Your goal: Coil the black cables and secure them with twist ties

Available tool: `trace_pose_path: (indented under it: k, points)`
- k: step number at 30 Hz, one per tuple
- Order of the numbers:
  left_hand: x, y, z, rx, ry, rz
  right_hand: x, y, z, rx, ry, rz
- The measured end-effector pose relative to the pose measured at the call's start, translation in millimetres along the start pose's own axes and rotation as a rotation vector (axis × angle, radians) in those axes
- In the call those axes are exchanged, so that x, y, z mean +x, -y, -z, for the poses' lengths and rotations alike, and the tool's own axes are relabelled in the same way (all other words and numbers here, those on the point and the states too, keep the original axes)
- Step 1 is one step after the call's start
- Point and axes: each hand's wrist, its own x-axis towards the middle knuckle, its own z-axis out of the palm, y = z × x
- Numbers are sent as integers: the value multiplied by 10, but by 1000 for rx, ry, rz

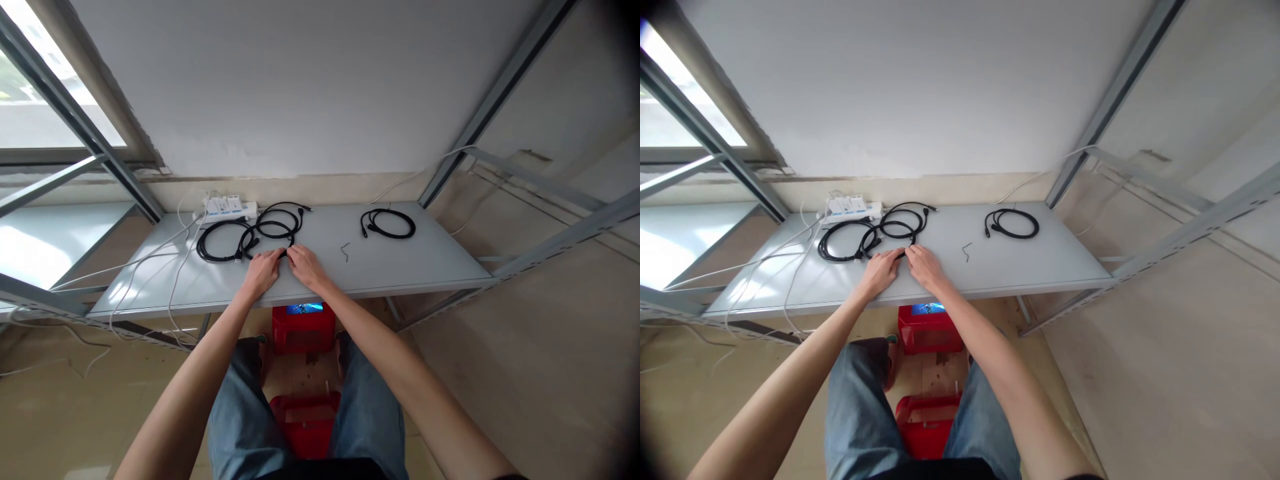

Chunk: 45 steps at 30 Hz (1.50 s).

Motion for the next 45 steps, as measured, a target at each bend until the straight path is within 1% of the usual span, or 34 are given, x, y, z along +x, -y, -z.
trace_pose_path:
  k: [5, 12, 17, 21, 27, 32, 35, 42, 45]
  points:
    - [6, -7, 10, -9, 8, 16, 19, -6, -9, 22, 10, -35]
    - [2, 13, -6, -16, -9, 16, 23, 60, 59, -61, 22, 21]
    - [4, 5, -1, -15, -3, 24, 3, 122, 104, -83, 22, -13]
    - [7, -1, 3, -12, 0, 21, 2, 118, 98, -91, 53, 4]
    - [9, 6, -8, -27, 2, 23, 3, 102, 89, -101, 54, -38]
    - [10, 10, -3, -25, -4, 24, 8, 91, 75, -80, -1, -131]
    - [9, 17, -8, -29, -14, 19, 9, 95, 69, -57, -31, -157]
    - [10, 15, -13, -28, -14, 31, 16, 91, 75, -33, -13, -133]
    - [8, -8, 15, -27, -9, 56, 22, 65, 58, 32, -23, -113]
